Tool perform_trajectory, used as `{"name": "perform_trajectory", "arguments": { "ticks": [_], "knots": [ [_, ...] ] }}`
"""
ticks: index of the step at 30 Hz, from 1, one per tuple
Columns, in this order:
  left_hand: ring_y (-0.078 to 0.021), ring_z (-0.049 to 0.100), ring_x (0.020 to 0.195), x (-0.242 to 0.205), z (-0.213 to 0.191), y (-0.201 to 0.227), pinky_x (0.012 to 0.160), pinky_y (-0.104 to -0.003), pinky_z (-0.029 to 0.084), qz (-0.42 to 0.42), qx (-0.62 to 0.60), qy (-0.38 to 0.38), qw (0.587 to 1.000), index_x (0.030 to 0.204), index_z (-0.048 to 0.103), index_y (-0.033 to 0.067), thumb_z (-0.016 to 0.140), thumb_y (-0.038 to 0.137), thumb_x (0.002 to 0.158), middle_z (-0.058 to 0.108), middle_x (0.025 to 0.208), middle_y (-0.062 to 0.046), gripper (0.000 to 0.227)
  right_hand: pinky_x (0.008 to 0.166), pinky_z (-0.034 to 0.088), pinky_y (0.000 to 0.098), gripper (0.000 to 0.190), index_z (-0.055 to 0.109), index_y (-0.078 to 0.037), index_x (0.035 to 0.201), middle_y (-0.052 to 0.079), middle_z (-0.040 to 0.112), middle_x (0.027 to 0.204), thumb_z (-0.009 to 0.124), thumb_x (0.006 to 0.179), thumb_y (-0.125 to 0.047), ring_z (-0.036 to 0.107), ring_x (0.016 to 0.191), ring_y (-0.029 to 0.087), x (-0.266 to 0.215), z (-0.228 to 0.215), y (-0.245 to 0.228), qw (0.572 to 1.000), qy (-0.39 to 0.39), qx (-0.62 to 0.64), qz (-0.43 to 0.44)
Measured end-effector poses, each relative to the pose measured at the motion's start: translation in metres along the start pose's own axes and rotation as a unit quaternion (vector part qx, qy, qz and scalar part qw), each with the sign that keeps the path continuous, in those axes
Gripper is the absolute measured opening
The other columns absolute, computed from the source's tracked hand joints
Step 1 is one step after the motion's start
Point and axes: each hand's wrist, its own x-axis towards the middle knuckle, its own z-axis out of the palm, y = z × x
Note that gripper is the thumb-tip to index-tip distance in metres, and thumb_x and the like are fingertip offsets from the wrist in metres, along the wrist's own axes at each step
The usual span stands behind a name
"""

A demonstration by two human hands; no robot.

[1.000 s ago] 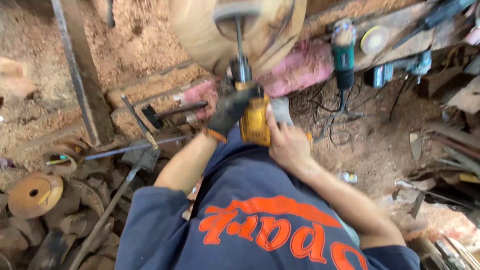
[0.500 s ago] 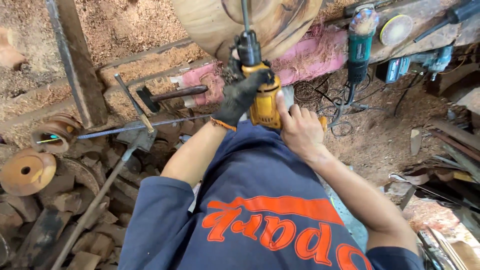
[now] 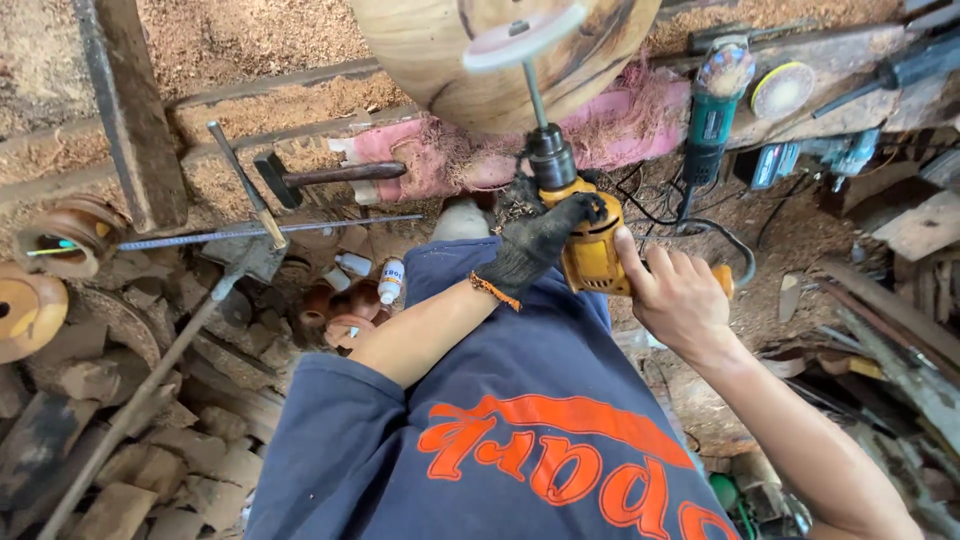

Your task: Using a handheld drill with a sanding disc attachment to sand and polish the surface of a wooden bowl.

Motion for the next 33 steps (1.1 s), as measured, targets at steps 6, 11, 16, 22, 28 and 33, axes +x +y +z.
{"name": "perform_trajectory", "arguments": {
  "ticks": [6, 11, 16, 22, 28, 33],
  "knots": [
    [-0.0167, 0.070, 0.088, 0.049, 0.010, 0.067, 0.086, -0.033, 0.058, -0.067, -0.127, -0.038, 0.989, 0.125, 0.066, 0.0077, 0.076, 0.017, 0.084, 0.073, 0.098, -0.006, 0.043, 0.064, 0.047, 0.0387, 0.080, 0.045, -0.008, 0.156, 0.005, 0.054, 0.082, 0.068, 0.080, -0.014, 0.059, 0.072, 0.024, 0.018, -0.004, 0.017, 0.999, -0.025, -0.035, -0.019],
    [-0.0219, 0.070, 0.088, 0.074, 0.017, 0.036, 0.083, -0.038, 0.058, -0.182, -0.273, -0.062, 0.943, 0.104, 0.069, -0.0012, 0.076, 0.018, 0.088, 0.072, 0.093, -0.009, 0.026, 0.065, 0.045, 0.0389, 0.078, 0.043, -0.009, 0.157, 0.006, 0.053, 0.082, 0.065, 0.082, -0.012, 0.057, 0.072, 0.024, 0.019, 0.000, 0.031, 0.997, -0.028, -0.061, -0.042],
    [-0.0148, 0.064, 0.087, 0.078, 0.016, 0.031, 0.081, -0.032, 0.054, -0.045, -0.058, -0.110, 0.991, 0.099, 0.070, 0.0047, 0.073, 0.022, 0.098, 0.067, 0.091, -0.003, 0.018, 0.064, 0.043, 0.0378, 0.072, 0.045, -0.009, 0.156, 0.005, 0.052, 0.082, 0.062, 0.086, -0.013, 0.055, 0.071, 0.023, 0.031, -0.008, 0.036, 0.993, -0.021, -0.100, -0.056],
    [-0.0104, 0.063, 0.080, 0.061, 0.031, 0.034, 0.075, -0.029, 0.054, -0.089, 0.013, -0.041, 0.995, 0.093, 0.073, 0.0100, 0.071, 0.027, 0.094, 0.067, 0.086, 0.001, 0.017, 0.066, 0.042, 0.0372, 0.062, 0.048, -0.011, 0.153, 0.005, 0.052, 0.083, 0.060, 0.092, -0.015, 0.055, 0.072, 0.023, 0.018, -0.008, 0.050, 0.989, -0.028, -0.125, -0.075],
    [-0.0119, 0.061, 0.088, 0.065, 0.066, -0.059, 0.082, -0.031, 0.051, -0.066, -0.122, -0.113, 0.984, 0.098, 0.072, 0.0041, 0.065, 0.017, 0.101, 0.067, 0.093, -0.002, 0.015, 0.067, 0.043, 0.0389, 0.063, 0.047, -0.015, 0.153, 0.006, 0.052, 0.083, 0.059, 0.091, -0.014, 0.055, 0.073, 0.025, -0.014, -0.006, 0.088, 0.982, -0.047, -0.157, -0.094],
    [-0.0128, 0.062, 0.081, 0.101, 0.069, -0.062, 0.076, -0.029, 0.052, 0.033, -0.041, -0.125, 0.991, 0.093, 0.074, 0.0027, 0.061, 0.010, 0.099, 0.067, 0.084, -0.003, 0.016, 0.070, 0.044, 0.0387, 0.069, 0.044, -0.016, 0.157, 0.007, 0.054, 0.087, 0.057, 0.090, -0.012, 0.056, 0.075, 0.025, 0.013, 0.003, 0.125, 0.970, -0.055, -0.204, -0.118]
  ]
}}
